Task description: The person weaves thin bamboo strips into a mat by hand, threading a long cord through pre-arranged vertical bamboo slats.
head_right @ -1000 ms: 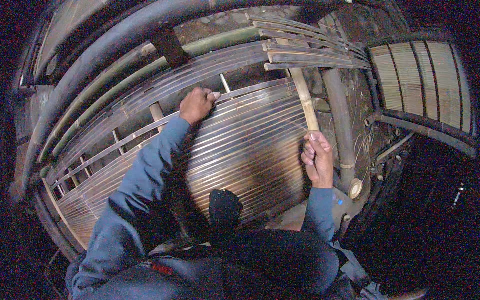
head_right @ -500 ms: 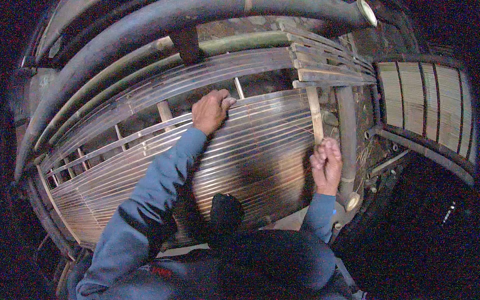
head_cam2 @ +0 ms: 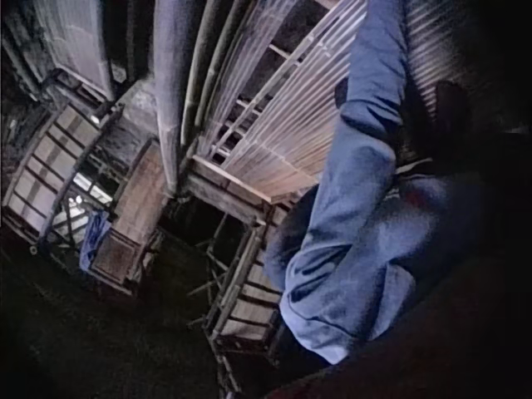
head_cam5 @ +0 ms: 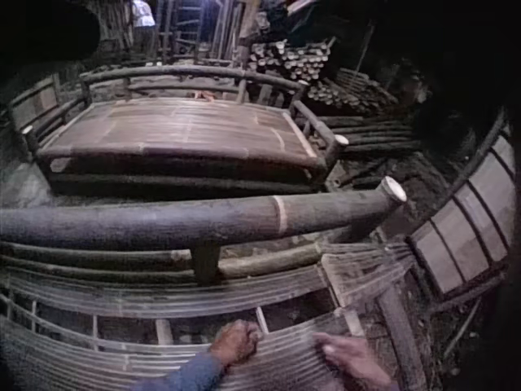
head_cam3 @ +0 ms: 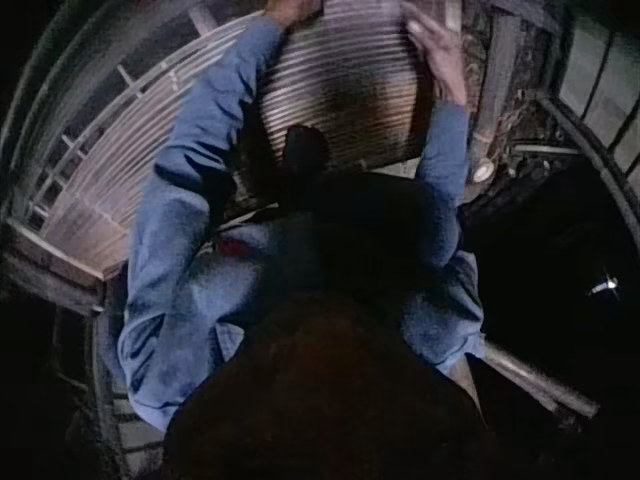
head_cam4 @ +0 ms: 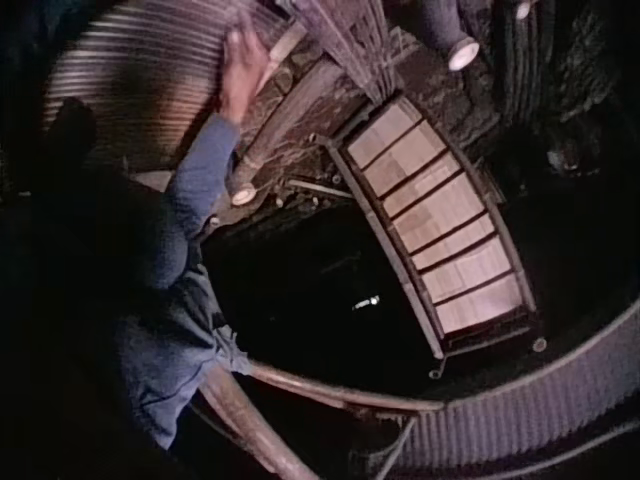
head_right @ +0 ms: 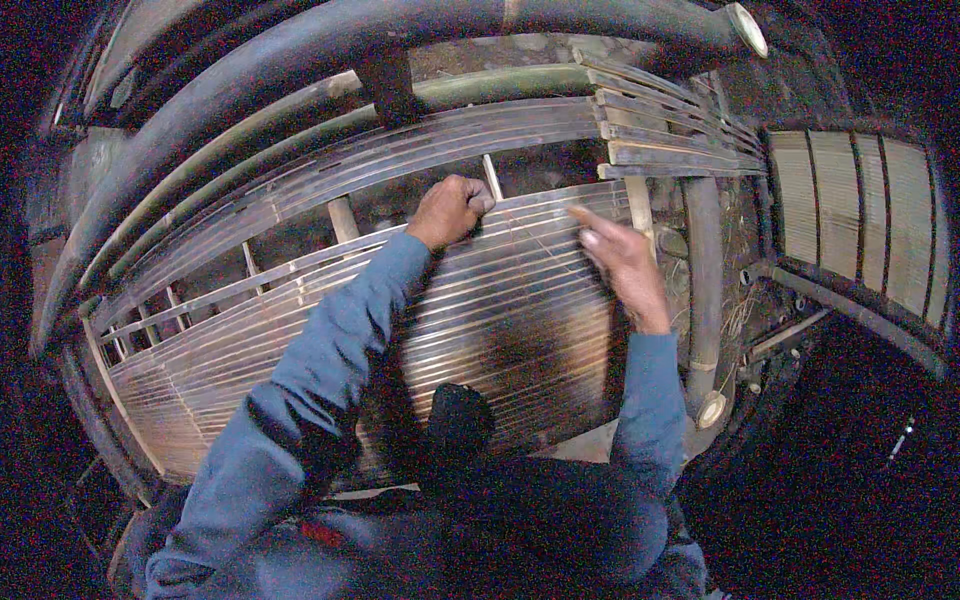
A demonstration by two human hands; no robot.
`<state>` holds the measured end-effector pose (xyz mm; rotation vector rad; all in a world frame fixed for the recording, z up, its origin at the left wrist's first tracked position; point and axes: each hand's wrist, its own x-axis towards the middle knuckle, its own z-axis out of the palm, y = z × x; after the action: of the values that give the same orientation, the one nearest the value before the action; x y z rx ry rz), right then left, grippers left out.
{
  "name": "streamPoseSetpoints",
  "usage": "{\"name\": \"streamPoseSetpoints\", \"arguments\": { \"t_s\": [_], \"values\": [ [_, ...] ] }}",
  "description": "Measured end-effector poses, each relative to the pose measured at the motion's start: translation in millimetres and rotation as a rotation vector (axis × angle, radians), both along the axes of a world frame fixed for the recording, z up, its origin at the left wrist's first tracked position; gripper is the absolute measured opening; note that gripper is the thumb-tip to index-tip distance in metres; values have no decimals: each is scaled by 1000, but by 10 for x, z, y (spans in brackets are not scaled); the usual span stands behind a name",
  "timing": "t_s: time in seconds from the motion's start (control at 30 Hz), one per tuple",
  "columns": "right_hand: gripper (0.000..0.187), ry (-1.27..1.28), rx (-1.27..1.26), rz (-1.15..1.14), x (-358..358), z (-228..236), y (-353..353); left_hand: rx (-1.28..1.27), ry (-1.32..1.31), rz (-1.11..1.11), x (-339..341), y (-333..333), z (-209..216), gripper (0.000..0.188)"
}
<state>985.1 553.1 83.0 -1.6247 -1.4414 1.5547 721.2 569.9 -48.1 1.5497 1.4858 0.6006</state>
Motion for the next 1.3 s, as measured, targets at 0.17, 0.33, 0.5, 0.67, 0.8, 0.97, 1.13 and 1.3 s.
{"name": "streamPoseSetpoints", "arguments": {
  "t_s": [0.17, 0.33, 0.5, 0.67, 0.8, 0.97, 1.13, 1.3],
  "values": [
    [26, -510, 385, 512, -535, -473, 705, -177, -104, 241, -36, 107, -202, 24],
    [21, -938, 657, 691, -775, -757, 1009, -479, -5, 167, 68, 256, -310, 46],
    [13, -863, 542, 780, -807, -1021, 1006, -439, 116, 170, 228, 243, -253, 43],
    [13, -728, 410, 841, -891, -1033, 1096, -495, 186, 267, 175, 290, -208, 28],
    [24, -835, 608, 627, -769, -968, 961, -272, 89, 361, 192, 159, -72, 22],
    [34, 647, -413, -61, -300, -670, 485, -91, -209, 282, -5, 22, -17, 21],
    [29, 660, -174, -472, -459, -771, -222, -66, -380, 171, -72, 26, -59, 16],
    [30, 511, -148, -464, -523, -630, -341, -118, -435, 110, -126, -16, -15, 16]
  ]
}}
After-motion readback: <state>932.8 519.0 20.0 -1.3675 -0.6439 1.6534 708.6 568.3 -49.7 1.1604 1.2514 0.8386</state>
